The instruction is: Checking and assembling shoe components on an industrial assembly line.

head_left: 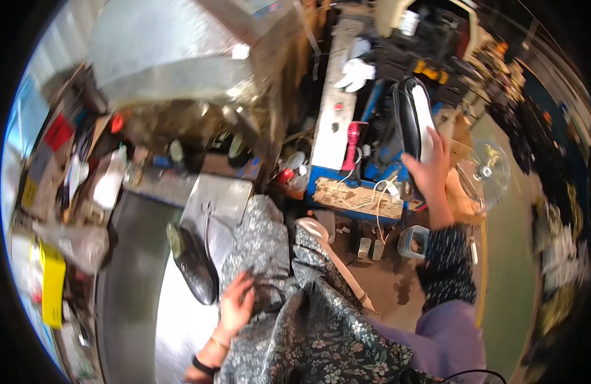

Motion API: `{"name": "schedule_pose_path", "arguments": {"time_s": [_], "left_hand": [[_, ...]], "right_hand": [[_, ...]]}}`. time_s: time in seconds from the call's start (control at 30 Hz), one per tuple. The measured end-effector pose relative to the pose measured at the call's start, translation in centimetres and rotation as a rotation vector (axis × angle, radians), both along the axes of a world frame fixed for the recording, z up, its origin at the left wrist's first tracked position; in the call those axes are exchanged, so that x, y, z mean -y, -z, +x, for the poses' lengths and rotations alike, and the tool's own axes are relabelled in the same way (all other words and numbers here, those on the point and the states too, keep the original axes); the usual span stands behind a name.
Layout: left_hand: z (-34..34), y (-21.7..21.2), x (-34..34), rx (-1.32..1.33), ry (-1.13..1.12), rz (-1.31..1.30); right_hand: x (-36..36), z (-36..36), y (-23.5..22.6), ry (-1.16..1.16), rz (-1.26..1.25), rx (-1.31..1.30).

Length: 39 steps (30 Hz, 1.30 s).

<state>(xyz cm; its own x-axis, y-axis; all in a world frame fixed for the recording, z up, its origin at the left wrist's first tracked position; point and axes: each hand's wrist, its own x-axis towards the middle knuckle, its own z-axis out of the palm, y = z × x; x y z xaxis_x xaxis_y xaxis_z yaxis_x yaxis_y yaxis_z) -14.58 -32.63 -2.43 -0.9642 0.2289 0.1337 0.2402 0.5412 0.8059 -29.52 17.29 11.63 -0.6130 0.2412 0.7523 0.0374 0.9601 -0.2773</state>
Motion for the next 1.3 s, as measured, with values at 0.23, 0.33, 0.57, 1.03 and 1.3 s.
{"name": "schedule_pose_path", "arguments": {"time_s": [0.23, 0.33, 0.57, 1.03, 1.3], "left_hand": [[-9.1, -3.7, -7.6, 0.252, -0.144, 1.056], [-10.8, -4.4, -3.5, 0.368, -0.225, 1.121], [-5.4, -6.3, -1.9, 0.415, 0.357, -0.067], [-9.1, 3.1, 10.5, -0.049, -0.744, 0.015], [-8.5, 3.3, 13.5, 0.049, -0.862, 0.164]], "right_hand": [[21.4, 7.2, 6.7, -1.038, -0.564, 0.192], [24.3, 7.7, 5.6, -1.194, -0.522, 0.521], [22.5, 7.2, 11.6, -1.386, -0.954, 1.4], [33.4, -7.3, 12.1, -0.954, -1.464, 0.638], [43.6, -11.4, 18.1, -1.147, -0.79, 1.087]]}}
